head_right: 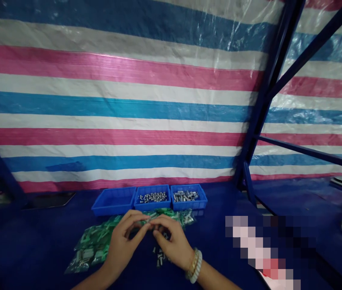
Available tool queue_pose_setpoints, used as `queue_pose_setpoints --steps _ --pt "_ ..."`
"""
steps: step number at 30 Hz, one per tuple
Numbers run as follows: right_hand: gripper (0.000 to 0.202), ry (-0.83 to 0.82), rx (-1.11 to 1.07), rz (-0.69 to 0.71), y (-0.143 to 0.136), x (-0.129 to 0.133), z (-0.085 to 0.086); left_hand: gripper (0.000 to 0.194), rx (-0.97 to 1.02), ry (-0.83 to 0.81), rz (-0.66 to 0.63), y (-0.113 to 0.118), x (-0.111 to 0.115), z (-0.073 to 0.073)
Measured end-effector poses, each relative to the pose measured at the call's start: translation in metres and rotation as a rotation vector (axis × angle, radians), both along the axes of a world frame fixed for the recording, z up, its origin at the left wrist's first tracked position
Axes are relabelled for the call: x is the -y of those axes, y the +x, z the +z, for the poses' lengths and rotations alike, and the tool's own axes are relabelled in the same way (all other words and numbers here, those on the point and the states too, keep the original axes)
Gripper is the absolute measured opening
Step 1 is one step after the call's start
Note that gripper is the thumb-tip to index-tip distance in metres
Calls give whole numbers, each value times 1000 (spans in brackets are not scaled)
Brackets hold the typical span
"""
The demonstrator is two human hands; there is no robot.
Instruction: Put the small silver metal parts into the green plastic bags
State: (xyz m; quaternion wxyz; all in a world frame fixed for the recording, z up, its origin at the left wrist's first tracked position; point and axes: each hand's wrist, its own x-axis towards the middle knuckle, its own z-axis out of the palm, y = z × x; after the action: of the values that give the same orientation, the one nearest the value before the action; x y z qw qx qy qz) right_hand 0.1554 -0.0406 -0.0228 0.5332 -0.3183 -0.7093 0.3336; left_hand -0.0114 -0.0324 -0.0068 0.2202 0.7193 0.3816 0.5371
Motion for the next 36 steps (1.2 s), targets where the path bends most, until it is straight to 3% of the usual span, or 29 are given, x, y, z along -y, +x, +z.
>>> queue_pose_setpoints --steps 4,6,8,13,18,21,24,28,32,36 --pt "18 -5 -43 -88 6 -4 3 13 -190 189 115 -3 -49 21" --pt "17 -17 -62 -136 8 -6 4 21 -333 190 102 -5 -69 28" --pt "17 -29 -78 -170 10 -7 4 23 -416 178 63 -7 -75 30" --pt "17 -9 -91 -194 10 -5 5 10 -762 116 -214 -13 -32 15" --pt "19 23 -76 -174 8 0 7 13 -861 46 -326 -13 -1 -6" --pt "19 41 -58 -180 7 0 7 7 -830 4 -347 -12 -2 -15" --pt "20 63 -27 -183 8 -3 6 12 -723 -50 -336 -13 -6 -18" --pt "23 77 52 -129 7 -4 5 8 -419 -234 -313 -17 -7 -13" --pt "33 5 100 -8 5 -2 6 8 -53 -494 -403 -20 -9 -4" --pt "22 -114 19 75 4 1 8 15 124 -583 -415 -22 -10 -4"
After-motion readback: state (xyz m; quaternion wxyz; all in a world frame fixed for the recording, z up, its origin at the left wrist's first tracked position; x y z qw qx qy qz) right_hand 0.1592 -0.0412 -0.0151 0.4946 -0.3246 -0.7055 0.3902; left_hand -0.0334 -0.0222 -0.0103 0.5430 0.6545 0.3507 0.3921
